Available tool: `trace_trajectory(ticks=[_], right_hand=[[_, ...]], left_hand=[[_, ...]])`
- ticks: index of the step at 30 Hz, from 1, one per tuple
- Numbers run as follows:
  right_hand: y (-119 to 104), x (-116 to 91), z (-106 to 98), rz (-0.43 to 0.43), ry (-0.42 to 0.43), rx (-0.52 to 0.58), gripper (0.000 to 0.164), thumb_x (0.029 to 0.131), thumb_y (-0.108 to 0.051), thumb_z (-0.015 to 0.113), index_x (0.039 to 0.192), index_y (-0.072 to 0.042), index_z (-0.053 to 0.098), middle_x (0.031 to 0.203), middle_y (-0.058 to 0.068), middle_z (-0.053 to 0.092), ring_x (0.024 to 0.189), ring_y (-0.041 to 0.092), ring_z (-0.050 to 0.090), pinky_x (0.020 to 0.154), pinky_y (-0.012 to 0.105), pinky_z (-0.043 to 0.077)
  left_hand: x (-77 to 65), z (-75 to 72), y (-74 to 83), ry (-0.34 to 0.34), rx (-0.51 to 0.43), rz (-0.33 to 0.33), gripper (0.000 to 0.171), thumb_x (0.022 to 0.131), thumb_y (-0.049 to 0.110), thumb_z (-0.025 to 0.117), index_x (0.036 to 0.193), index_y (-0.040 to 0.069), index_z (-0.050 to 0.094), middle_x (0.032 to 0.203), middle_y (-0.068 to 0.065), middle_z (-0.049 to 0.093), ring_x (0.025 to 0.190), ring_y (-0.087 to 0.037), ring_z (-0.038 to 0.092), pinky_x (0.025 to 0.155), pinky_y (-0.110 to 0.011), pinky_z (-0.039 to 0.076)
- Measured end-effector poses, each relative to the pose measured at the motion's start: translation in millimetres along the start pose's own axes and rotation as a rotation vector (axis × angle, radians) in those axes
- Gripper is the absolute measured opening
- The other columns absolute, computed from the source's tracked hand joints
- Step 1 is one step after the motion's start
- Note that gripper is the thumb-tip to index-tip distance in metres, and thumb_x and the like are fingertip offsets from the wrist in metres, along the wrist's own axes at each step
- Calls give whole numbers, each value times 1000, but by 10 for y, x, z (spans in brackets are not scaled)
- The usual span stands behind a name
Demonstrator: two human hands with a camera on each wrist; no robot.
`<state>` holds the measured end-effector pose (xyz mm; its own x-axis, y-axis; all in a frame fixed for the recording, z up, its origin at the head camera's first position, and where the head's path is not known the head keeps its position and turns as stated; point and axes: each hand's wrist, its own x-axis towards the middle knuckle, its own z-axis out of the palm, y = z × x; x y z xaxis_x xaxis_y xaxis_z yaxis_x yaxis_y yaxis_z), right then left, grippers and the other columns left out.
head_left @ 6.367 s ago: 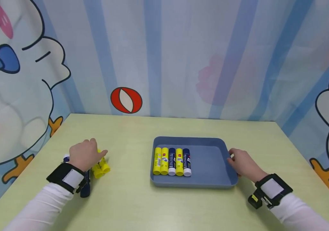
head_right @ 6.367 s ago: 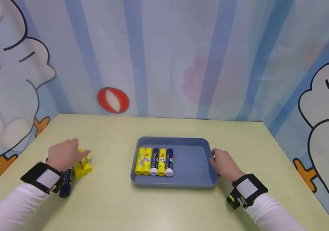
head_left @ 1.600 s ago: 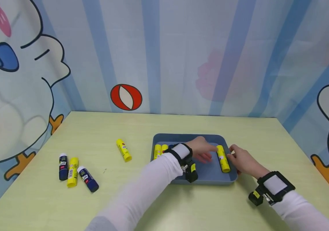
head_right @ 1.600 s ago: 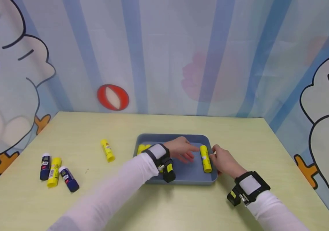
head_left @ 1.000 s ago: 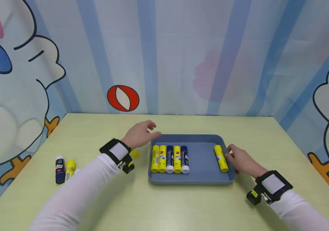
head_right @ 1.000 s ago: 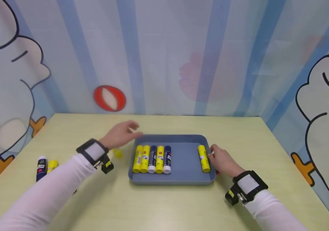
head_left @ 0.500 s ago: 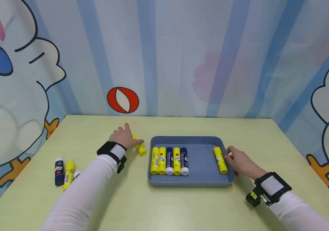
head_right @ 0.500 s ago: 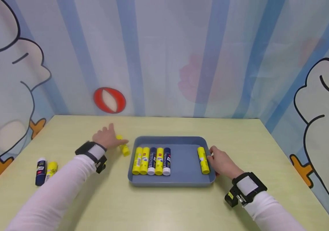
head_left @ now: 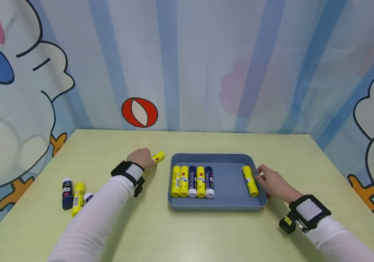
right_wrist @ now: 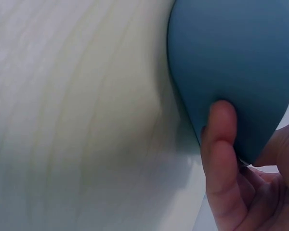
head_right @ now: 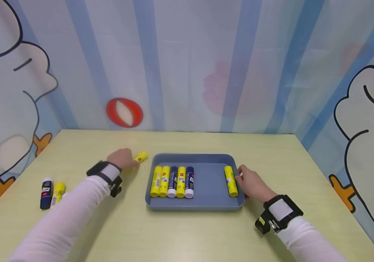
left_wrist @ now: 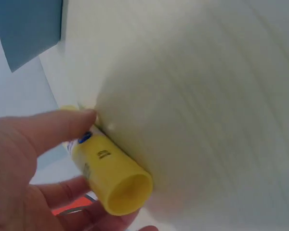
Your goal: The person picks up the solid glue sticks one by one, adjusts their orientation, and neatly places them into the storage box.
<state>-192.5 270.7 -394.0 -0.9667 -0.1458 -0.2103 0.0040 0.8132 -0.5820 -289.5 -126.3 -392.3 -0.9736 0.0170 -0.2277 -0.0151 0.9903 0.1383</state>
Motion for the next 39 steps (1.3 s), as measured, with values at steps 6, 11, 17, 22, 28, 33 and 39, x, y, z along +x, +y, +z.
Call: trace_trajectory(ticks=[6, 11, 17, 22, 28, 33, 39], right_hand=[[-1, 12, 0, -9, -2, -6, 20, 94, -10, 42, 109, 3, 37, 94, 22, 57, 51, 18, 55, 43, 30, 47], [-3, 15, 5, -16, -5, -6, 20, 95, -10, 41, 110, 3, 37, 95, 23, 57, 51, 18, 54, 43, 30, 47], [-10, 18, 5, -17, -9, -7, 20, 95, -11, 42, 109, 3, 38, 93, 21, 57, 51, 18, 54, 43, 30, 47], [-14, 24, -9, -10, -11, -21, 21, 94, -12, 43, 109, 2, 38, 93, 21, 57, 51, 18, 53, 44, 31, 47], [-13, 35, -20, -10, -12, -26, 20, 94, -12, 43, 108, 2, 38, 90, 18, 58, 48, 18, 52, 45, 31, 47], [-6, 33, -12, -15, -10, -25, 20, 94, -12, 43, 108, 2, 39, 87, 16, 58, 46, 18, 50, 44, 31, 46], [3, 35, -6, -19, -7, -29, 19, 94, -12, 43, 108, 2, 38, 83, 13, 57, 46, 18, 49, 44, 31, 46]], left_hand=[[31, 8, -53, 45, -10, 70, 26, 76, 25, 66, 85, 2, 58, 72, -8, 55, 64, -22, 51, 56, -33, 42], [44, 33, -92, 82, -56, 91, 28, 76, 25, 67, 88, 2, 60, 76, -8, 57, 66, -22, 51, 58, -33, 42], [22, -46, -69, 166, -212, 108, 36, 78, 30, 67, 100, 2, 61, 83, -9, 61, 67, -22, 52, 57, -31, 40], [-98, -208, 97, 188, -284, 110, 42, 80, 36, 63, 110, 7, 61, 91, -8, 62, 72, -21, 53, 56, -29, 40], [-278, -347, 451, 203, -317, 185, 44, 82, 37, 62, 115, 8, 61, 92, -7, 60, 75, -20, 53, 58, -29, 43], [-400, -371, 769, 151, -458, 298, 35, 83, 33, 62, 107, 8, 64, 89, -5, 58, 73, -18, 51, 57, -26, 43], [-497, -352, 1176, 23, -607, 389, 33, 84, 32, 61, 104, 6, 65, 94, -5, 59, 76, -18, 52, 61, -25, 44]])
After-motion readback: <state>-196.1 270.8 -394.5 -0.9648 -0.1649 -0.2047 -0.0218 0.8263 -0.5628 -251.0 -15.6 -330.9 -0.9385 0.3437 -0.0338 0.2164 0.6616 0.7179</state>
